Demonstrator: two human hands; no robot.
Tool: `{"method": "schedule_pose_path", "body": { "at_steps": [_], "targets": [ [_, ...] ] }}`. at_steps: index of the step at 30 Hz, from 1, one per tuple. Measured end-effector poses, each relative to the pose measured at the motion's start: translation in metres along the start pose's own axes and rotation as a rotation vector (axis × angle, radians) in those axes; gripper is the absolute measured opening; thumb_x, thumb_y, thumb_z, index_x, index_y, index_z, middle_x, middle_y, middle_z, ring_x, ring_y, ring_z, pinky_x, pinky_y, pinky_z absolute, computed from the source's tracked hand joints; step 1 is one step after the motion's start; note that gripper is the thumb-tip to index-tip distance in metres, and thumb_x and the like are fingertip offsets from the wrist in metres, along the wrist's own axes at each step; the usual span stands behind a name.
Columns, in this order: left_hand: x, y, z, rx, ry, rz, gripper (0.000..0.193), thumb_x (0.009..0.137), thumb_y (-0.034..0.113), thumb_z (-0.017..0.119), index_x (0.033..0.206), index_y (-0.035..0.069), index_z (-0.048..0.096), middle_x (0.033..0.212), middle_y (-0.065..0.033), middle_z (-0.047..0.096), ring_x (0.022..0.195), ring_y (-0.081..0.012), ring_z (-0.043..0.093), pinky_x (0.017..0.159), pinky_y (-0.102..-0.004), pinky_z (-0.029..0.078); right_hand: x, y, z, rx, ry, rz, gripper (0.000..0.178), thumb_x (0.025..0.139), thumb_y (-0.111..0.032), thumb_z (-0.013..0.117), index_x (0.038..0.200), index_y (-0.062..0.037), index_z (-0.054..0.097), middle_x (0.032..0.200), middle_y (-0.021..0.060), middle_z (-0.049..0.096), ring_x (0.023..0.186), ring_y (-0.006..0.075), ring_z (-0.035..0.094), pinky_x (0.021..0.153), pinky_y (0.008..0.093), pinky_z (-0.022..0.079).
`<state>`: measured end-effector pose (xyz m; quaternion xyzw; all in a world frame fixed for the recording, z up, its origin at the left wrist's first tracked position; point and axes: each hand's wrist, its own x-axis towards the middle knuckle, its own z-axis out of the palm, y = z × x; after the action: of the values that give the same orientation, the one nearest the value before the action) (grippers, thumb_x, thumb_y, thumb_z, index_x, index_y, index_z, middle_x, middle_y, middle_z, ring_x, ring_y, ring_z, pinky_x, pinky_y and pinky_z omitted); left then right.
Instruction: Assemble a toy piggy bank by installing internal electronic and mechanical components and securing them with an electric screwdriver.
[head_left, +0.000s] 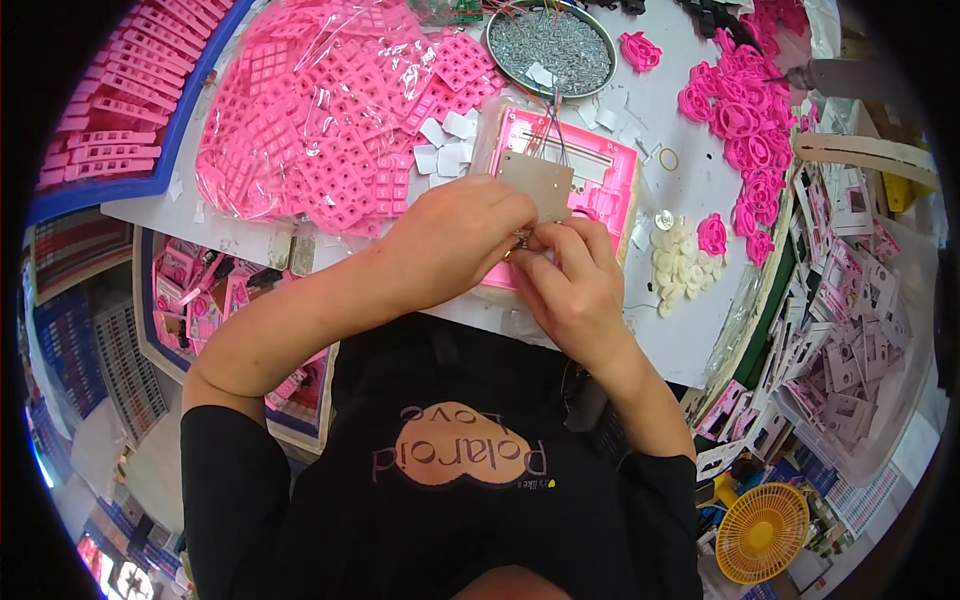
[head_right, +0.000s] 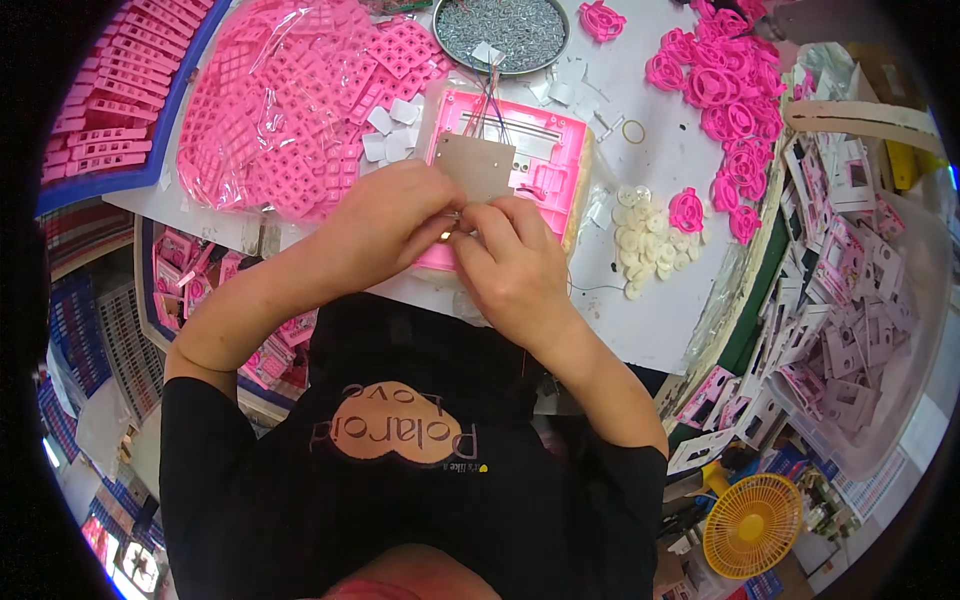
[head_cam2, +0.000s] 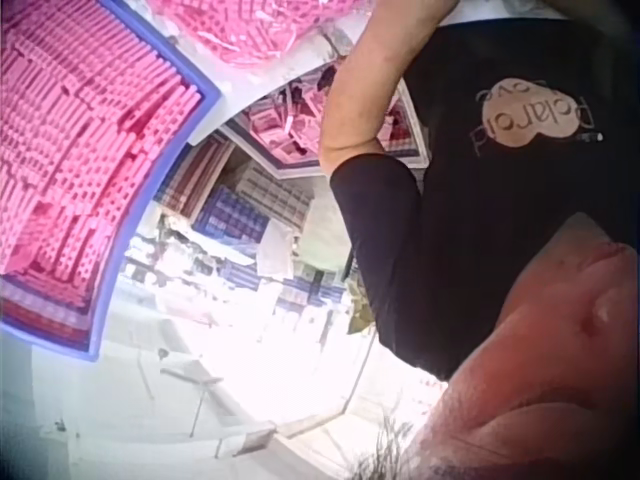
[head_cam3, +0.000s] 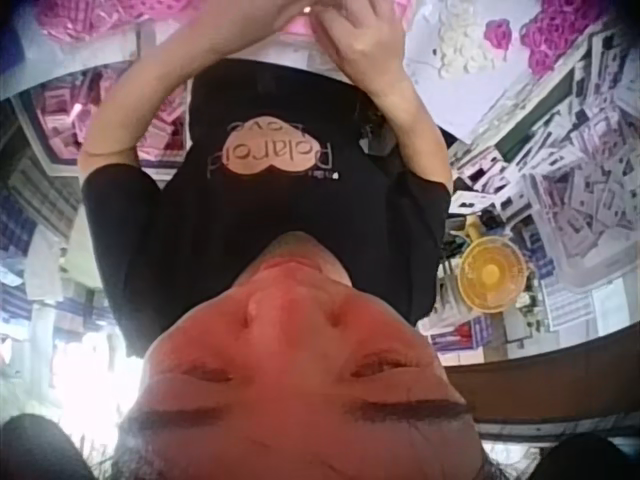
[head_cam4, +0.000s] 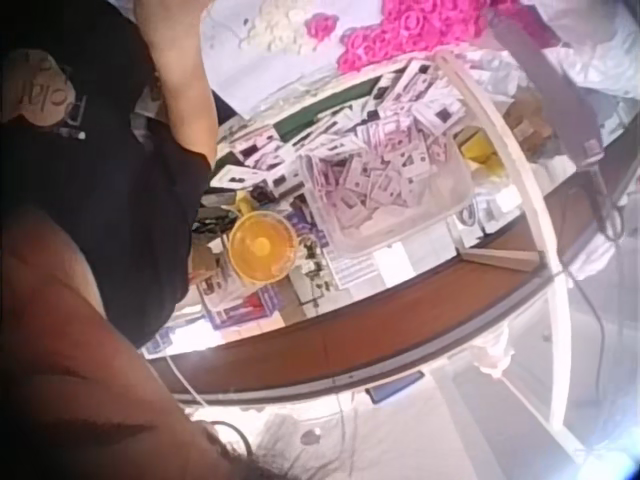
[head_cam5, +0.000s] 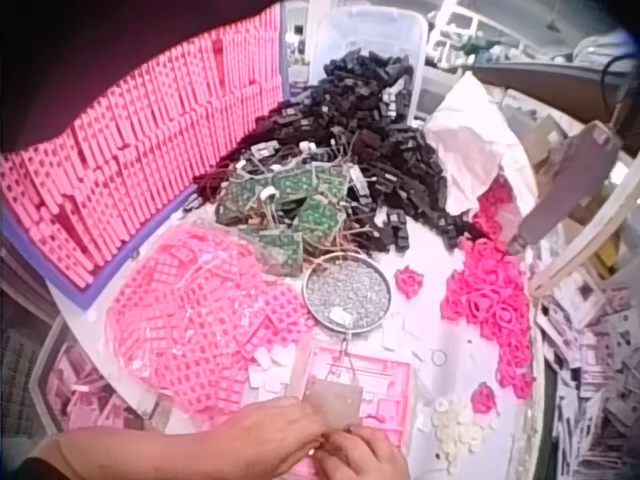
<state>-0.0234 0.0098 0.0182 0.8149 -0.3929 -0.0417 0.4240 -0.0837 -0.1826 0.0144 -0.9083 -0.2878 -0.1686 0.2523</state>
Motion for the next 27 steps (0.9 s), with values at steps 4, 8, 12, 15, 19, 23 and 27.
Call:
{"method": "schedule_pose_path", "body": {
  "at_steps": [4, 8, 12, 15, 19, 23, 27],
  "targets": [
    [-0.004, -0.004, 0.002, 0.016, 0.019, 0.008, 0.017, 0.083, 0.005, 0.068, 0.096, 0.005, 0.057, 0.087, -0.0135, 0.058, 0.083, -0.0351, 0.058, 0.071, -0.0443, 0.046, 0.001, -0.002, 0.002, 0.03, -0.04, 0.032, 0.023, 0.067, -0.005, 0.08, 0.088, -0.0055, 0.072, 0.098, 0.0062, 0.063, 0.094, 0.0281, 0.057, 0.075, 0.0372, 0.05],
    [-0.003, -0.005, 0.002, 0.019, 0.019, 0.01, 0.018, 0.082, 0.004, 0.068, 0.095, 0.005, 0.055, 0.086, -0.0137, 0.057, 0.083, -0.0353, 0.057, 0.071, -0.044, 0.045, 0.004, -0.004, 0.0, 0.023, -0.072, 0.027, 0.023, 0.068, -0.004, 0.079, 0.09, -0.0056, 0.072, 0.099, 0.0059, 0.064, 0.095, 0.0282, 0.057, 0.075, 0.0375, 0.05],
    [-0.005, -0.005, 0.003, -0.006, 0.02, -0.073, 0.019, 0.083, 0.004, 0.068, 0.096, 0.004, 0.054, 0.087, -0.0137, 0.057, 0.083, -0.0334, 0.058, 0.07, -0.0422, 0.046, 0.005, -0.007, -0.007, -0.004, -0.178, 0.039, 0.026, 0.071, -0.007, 0.07, 0.097, -0.0048, 0.072, 0.097, 0.005, 0.062, 0.092, 0.0259, 0.056, 0.072, 0.0366, 0.048],
    [0.0, 0.0, -0.001, -0.195, 0.029, -0.366, 0.023, 0.084, 0.004, 0.069, 0.102, 0.003, 0.055, 0.087, -0.0118, 0.057, 0.08, -0.0282, 0.058, 0.069, -0.0381, 0.047, 0.003, -0.01, -0.022, -0.019, -0.345, 0.07, 0.037, 0.074, -0.008, 0.064, 0.111, -0.0067, 0.07, 0.092, 0.0036, 0.057, 0.089, 0.0239, 0.054, 0.07, 0.0368, 0.044],
    [0.0, 0.011, -0.006, -0.288, 0.334, -0.449, 0.026, 0.087, 0.012, 0.07, 0.106, 0.002, 0.057, 0.088, -0.0127, 0.058, 0.082, -0.0302, 0.06, 0.069, -0.0395, 0.047, -0.003, -0.015, -0.021, -0.069, -0.412, 0.076, 0.053, 0.076, -0.007, 0.061, 0.129, -0.0101, 0.064, 0.088, 0.0027, 0.053, 0.088, 0.023, 0.053, 0.069, 0.037, 0.04],
    [-0.031, 0.02, -0.01, 0.022, 0.285, -0.289, 0.025, 0.086, 0.008, 0.072, 0.107, 0.002, 0.058, 0.088, -0.0091, 0.055, 0.08, -0.0215, 0.057, 0.068, -0.0329, 0.045, 0.003, -0.026, -0.021, -0.188, -0.447, 0.138, 0.065, 0.073, -0.003, 0.063, 0.136, -0.0137, 0.06, 0.09, 0.0026, 0.054, 0.088, 0.0225, 0.052, 0.072, 0.0353, 0.043],
    [-0.063, 0.013, -0.007, 0.108, 0.009, -0.262, 0.015, 0.086, 0.008, 0.071, 0.095, 0.002, 0.06, 0.086, -0.0091, 0.057, 0.077, -0.0224, 0.055, 0.066, -0.0327, 0.044, 0.003, -0.019, -0.025, -0.116, -0.485, 0.059, 0.063, 0.072, -0.004, 0.064, 0.135, -0.0101, 0.059, 0.09, 0.0042, 0.055, 0.09, 0.024, 0.054, 0.07, 0.0368, 0.043]
  ]
}}
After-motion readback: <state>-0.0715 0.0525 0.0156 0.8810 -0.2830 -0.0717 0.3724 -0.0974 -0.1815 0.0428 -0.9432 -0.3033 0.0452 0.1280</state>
